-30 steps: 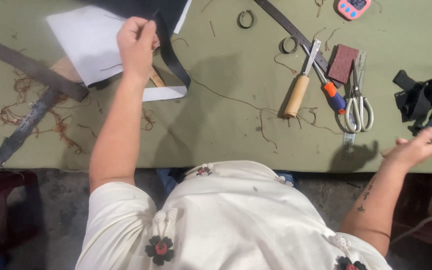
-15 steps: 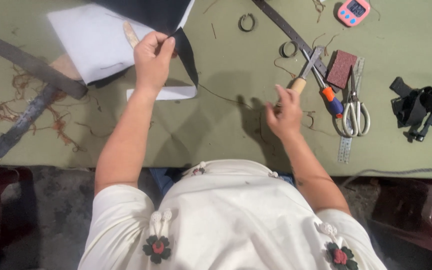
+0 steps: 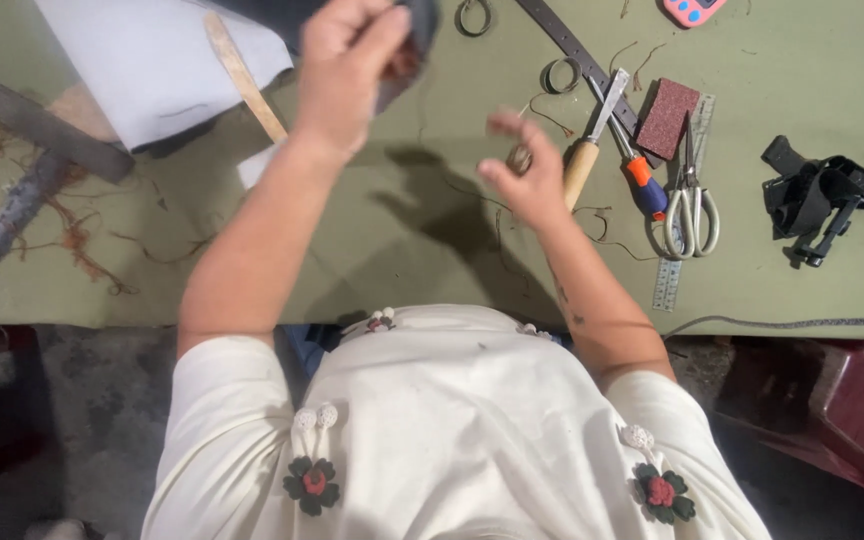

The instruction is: Using a hand awl to punch a series of holes into a strip of leather on a workshop table.

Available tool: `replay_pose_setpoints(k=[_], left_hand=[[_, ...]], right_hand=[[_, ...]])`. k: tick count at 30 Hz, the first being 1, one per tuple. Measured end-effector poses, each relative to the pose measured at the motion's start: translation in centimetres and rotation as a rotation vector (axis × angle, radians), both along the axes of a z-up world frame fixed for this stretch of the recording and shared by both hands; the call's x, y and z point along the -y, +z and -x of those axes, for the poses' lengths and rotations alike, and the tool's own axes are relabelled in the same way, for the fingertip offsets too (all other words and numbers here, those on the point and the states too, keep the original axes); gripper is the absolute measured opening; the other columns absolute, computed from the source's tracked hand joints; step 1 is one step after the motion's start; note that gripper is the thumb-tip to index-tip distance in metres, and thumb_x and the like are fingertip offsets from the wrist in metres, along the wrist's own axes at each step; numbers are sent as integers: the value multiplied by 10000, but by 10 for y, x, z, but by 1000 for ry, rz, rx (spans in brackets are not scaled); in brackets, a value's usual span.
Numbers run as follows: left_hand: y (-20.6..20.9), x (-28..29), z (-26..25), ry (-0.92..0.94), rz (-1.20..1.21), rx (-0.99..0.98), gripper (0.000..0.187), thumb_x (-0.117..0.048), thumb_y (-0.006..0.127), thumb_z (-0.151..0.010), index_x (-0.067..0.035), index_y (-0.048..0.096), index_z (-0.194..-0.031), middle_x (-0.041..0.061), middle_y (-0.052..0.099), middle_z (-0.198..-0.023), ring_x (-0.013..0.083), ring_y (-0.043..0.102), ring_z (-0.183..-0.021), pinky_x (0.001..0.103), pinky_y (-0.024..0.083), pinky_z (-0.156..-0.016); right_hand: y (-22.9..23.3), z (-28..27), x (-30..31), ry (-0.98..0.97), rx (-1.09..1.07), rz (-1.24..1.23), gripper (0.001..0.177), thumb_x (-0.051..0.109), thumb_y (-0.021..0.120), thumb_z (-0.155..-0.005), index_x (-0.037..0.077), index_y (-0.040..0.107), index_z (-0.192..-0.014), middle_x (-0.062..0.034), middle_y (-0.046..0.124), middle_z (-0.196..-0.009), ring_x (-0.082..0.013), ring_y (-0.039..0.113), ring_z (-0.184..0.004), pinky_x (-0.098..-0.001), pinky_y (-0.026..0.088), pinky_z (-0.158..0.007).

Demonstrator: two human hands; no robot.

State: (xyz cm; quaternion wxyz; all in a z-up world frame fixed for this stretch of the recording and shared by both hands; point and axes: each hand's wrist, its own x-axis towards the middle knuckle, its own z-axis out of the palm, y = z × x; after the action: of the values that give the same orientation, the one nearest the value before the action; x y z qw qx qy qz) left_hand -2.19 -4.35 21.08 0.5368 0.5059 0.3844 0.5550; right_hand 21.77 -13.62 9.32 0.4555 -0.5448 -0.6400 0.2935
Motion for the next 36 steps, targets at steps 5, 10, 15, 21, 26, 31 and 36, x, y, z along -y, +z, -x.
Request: replay_pose_setpoints(k=[5,10,15,21,26,31,36], left_hand=[[3,19,-57,-225,-84,179,133,-142,655,-983,-110,628,-857,34,626,-708,111,586,-627,258,520,-607],[1,25,-64,-212,-167,124,150,-159,622,-1004,-114,586,-865,-30,550,-799,78,507,-705,234,468,-620],[-23,-8,-19,186,-213,283,130,-162,670,-961,-144,666,-832,-12,612,-729,117,525,-649,301,464,-620],[-82,-19,18,312,-75,214,199,-253,685,-949,-131,666,-793,25,647,-692,103,590,-646,241,434,-564],[-177,4,-18,231,194,193,118,-183,657,-962,-115,657,-866,24,660,-755,99,638,-674,231,472,-566],[-199,26,-35,160,434,122,176,-205,642,-953,-108,628,-807,30,657,-727,115,662,-681,246,520,-609],[-212,29,-39,202,232,116,197,-253,645,-946,-107,625,-815,57,690,-676,124,702,-662,248,569,-598]], right_hand=[[51,27,-31,236,-515,-231,987,439,843,-873,176,262,-1626,-201,437,-1595,-214,508,-1058,-352,440,-964],[35,32,-27,186,-563,-61,767,29,710,-904,119,330,-1564,-137,620,-1169,-224,651,-996,-327,586,-856],[36,-26,-10,196,375,233,690,118,626,-861,106,435,-1524,-169,639,-1409,-336,612,-1291,-403,481,-1037],[55,-154,14,-287,268,-20,656,-320,672,-882,4,537,-1436,-205,603,-1193,-331,643,-1065,-441,642,-934],[75,-159,20,-250,648,128,761,-63,969,-979,-92,457,-1541,-286,588,-1334,-320,567,-998,-412,551,-820],[-1,-101,-14,-46,275,6,329,-192,788,-962,-45,679,-1235,-207,671,-1170,-293,671,-1074,-340,610,-796],[-44,14,-48,318,165,-88,225,101,858,-967,34,736,-1144,-148,721,-1124,-300,665,-1074,-420,501,-958]])
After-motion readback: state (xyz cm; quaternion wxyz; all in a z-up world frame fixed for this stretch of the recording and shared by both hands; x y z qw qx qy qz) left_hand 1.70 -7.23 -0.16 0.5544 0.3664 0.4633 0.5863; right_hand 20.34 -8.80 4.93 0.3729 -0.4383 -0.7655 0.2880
